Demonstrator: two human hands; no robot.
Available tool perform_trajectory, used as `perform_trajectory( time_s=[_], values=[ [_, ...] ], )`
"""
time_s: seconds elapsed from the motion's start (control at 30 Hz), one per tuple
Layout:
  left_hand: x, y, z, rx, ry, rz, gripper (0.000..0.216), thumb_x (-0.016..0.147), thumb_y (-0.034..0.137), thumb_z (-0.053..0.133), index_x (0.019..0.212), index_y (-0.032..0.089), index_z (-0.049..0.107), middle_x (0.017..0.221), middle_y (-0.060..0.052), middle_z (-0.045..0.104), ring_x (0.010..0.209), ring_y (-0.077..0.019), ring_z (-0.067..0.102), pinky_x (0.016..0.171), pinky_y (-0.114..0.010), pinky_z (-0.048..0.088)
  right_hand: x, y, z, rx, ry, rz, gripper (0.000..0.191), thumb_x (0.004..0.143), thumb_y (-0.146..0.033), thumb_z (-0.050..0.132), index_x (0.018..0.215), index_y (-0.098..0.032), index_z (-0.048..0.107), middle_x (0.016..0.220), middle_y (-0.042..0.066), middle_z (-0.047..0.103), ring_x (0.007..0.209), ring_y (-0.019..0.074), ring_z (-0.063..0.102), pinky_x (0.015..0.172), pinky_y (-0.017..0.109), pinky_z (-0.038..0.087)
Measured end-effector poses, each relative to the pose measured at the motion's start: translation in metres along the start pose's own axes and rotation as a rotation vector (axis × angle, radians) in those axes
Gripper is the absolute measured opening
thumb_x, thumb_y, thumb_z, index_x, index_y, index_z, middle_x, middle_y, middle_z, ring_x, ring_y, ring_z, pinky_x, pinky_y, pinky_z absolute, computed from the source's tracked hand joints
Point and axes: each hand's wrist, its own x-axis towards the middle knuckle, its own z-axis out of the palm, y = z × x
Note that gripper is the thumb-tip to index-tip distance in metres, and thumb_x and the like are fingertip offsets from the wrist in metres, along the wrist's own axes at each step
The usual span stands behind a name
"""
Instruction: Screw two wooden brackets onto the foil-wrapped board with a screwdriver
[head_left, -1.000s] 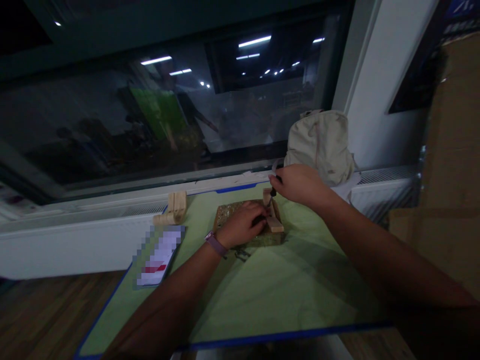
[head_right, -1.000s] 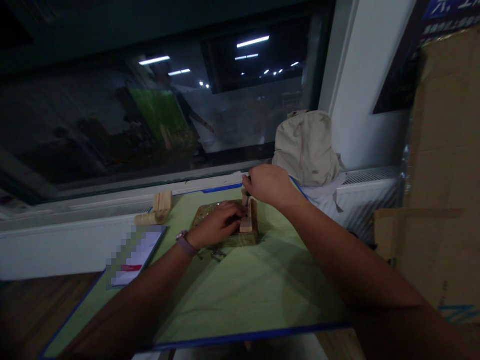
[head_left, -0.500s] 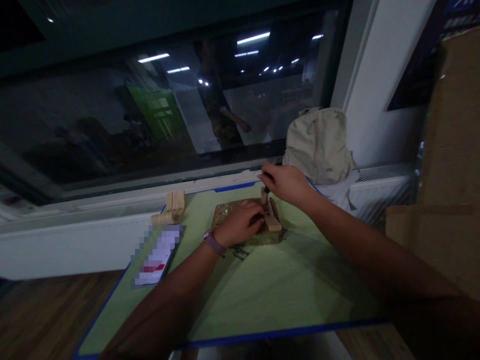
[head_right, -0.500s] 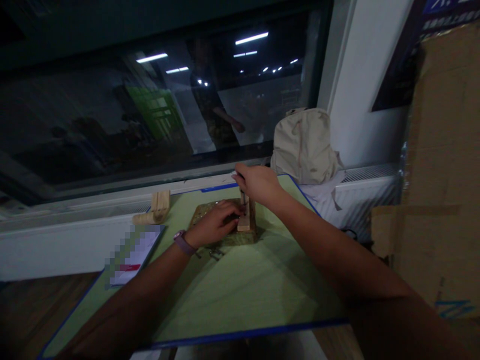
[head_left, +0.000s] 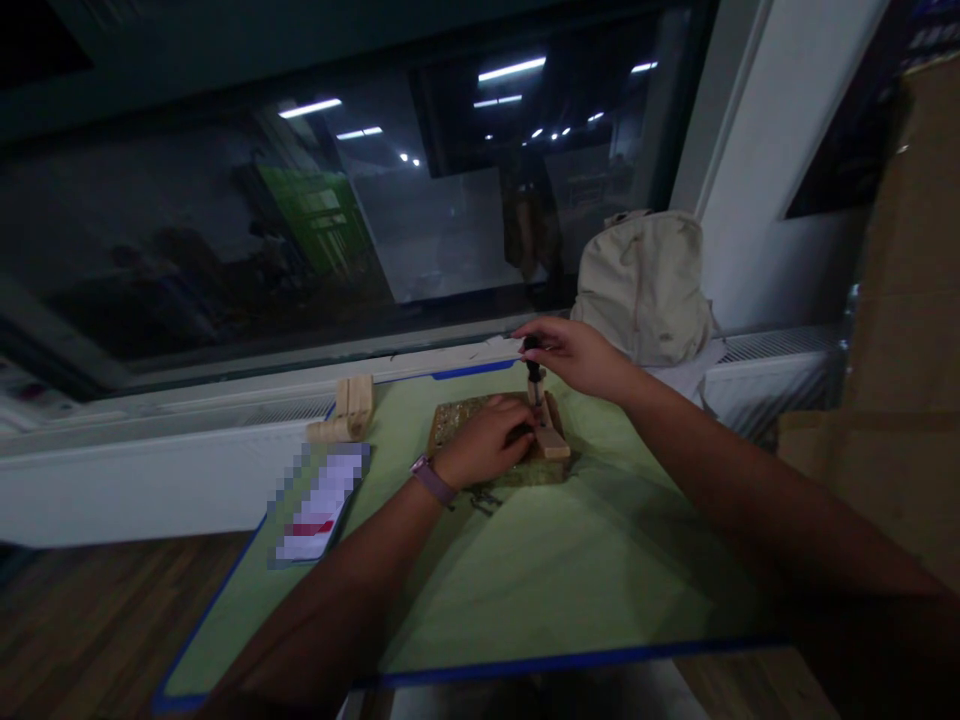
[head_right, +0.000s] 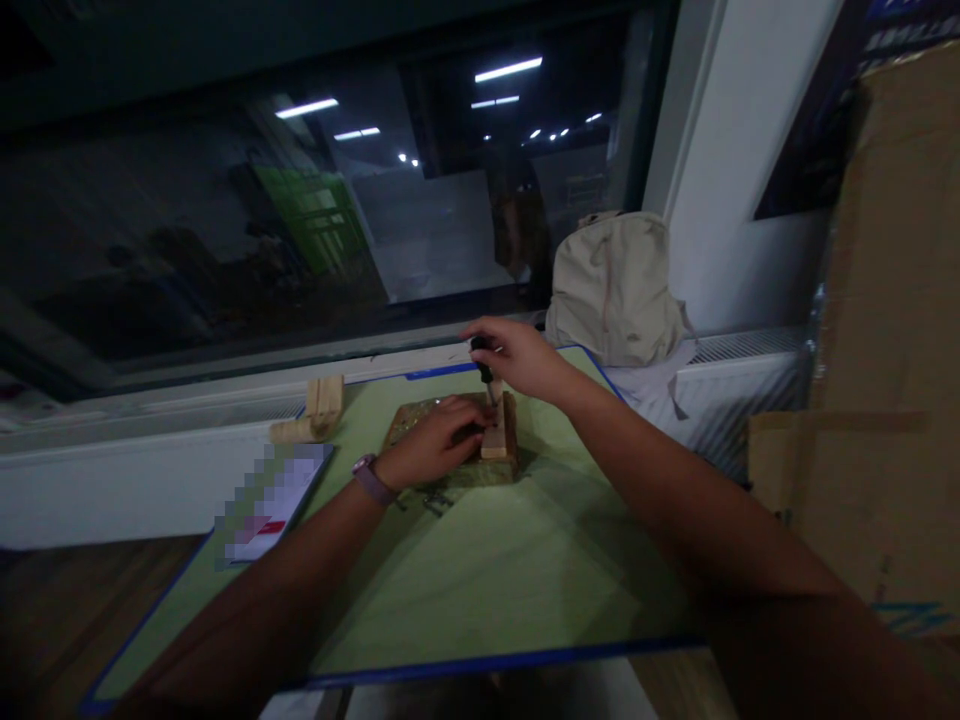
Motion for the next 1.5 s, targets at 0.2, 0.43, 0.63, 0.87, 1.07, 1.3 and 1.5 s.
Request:
perform_trajectory(
  time_s=[0.2, 0.43, 0.63, 0.87, 1.07, 1.3, 1.5],
  values=[
    [0.001, 0.002, -0.002, -0.006, -0.014, -0.008, 0.008, 0.088, 0.016, 0.054, 0.095, 0.019, 0.058, 0.104, -0.007, 0.065, 0.102, -0.0237, 0.056, 0.092, -0.039, 0.046, -0.002, -0.013, -0.003, -0.406, 0.064, 0.051, 0.018, 0.085, -0.029, 0.068, 0.098, -0.016, 0.070, 0.085, 0.006, 0.066, 0.076, 0.0197, 0.060, 0.071, 0.031, 0.044],
    [0.001, 0.000, 0.000, -0.006, -0.018, -0.022, 0.008, 0.089, 0.018, 0.054, 0.095, 0.020, 0.059, 0.106, -0.007, 0.066, 0.104, -0.0237, 0.057, 0.094, -0.039, 0.047, -0.002, -0.026, -0.009, -0.495, -0.007, 0.099, 0.025, 0.091, -0.020, 0.053, 0.110, -0.013, 0.069, 0.109, 0.014, 0.070, 0.094, 0.0242, 0.064, 0.084, 0.034, 0.047],
    [0.001, 0.001, 0.000, -0.011, -0.006, -0.022, 0.011, 0.088, 0.016, 0.054, 0.097, 0.019, 0.060, 0.108, -0.008, 0.066, 0.108, -0.0236, 0.056, 0.097, -0.040, 0.046, -0.002, -0.022, -0.004, -0.275, -0.014, 0.052, 0.029, 0.086, -0.018, 0.061, 0.115, -0.017, 0.064, 0.103, 0.008, 0.070, 0.085, 0.0192, 0.064, 0.076, 0.030, 0.048],
    [0.001, 0.002, -0.001, 0.001, -0.008, -0.023, 0.011, 0.086, 0.014, 0.056, 0.095, 0.018, 0.059, 0.102, -0.007, 0.064, 0.104, -0.0230, 0.055, 0.092, -0.037, 0.047, -0.002, -0.016, -0.005, -0.474, 0.075, 0.060, 0.013, 0.085, -0.025, 0.067, 0.096, -0.017, 0.066, 0.095, 0.009, 0.067, 0.080, 0.0204, 0.061, 0.075, 0.032, 0.047],
    [0.000, 0.000, 0.000, -0.022, 0.000, 0.000, 0.010, 0.090, 0.017, 0.054, 0.097, 0.019, 0.060, 0.104, -0.007, 0.065, 0.108, -0.0234, 0.055, 0.096, -0.038, 0.045, -0.003, -0.012, -0.030, -0.351, -0.054, 0.220, 0.015, 0.083, -0.022, 0.063, 0.097, -0.019, 0.062, 0.083, 0.004, 0.068, 0.069, 0.0191, 0.062, 0.066, 0.029, 0.046],
    [0.001, 0.002, 0.000, -0.031, 0.004, -0.004, 0.013, 0.089, 0.016, 0.055, 0.100, 0.020, 0.061, 0.108, -0.007, 0.066, 0.110, -0.0240, 0.055, 0.098, -0.039, 0.044, -0.003, -0.030, -0.042, -0.399, -0.204, 0.145, 0.010, 0.082, -0.024, 0.065, 0.091, -0.020, 0.063, 0.081, 0.003, 0.069, 0.073, 0.0189, 0.062, 0.066, 0.028, 0.042],
    [0.001, 0.003, 0.000, -0.021, -0.004, -0.015, 0.011, 0.089, 0.017, 0.055, 0.098, 0.018, 0.061, 0.105, -0.008, 0.066, 0.107, -0.0240, 0.055, 0.095, -0.038, 0.045, -0.002, -0.044, -0.015, -0.751, -0.178, 0.223, 0.024, 0.094, -0.040, 0.056, 0.088, -0.019, 0.066, 0.074, 0.007, 0.069, 0.066, 0.0210, 0.060, 0.059, 0.029, 0.032]
  ],
)
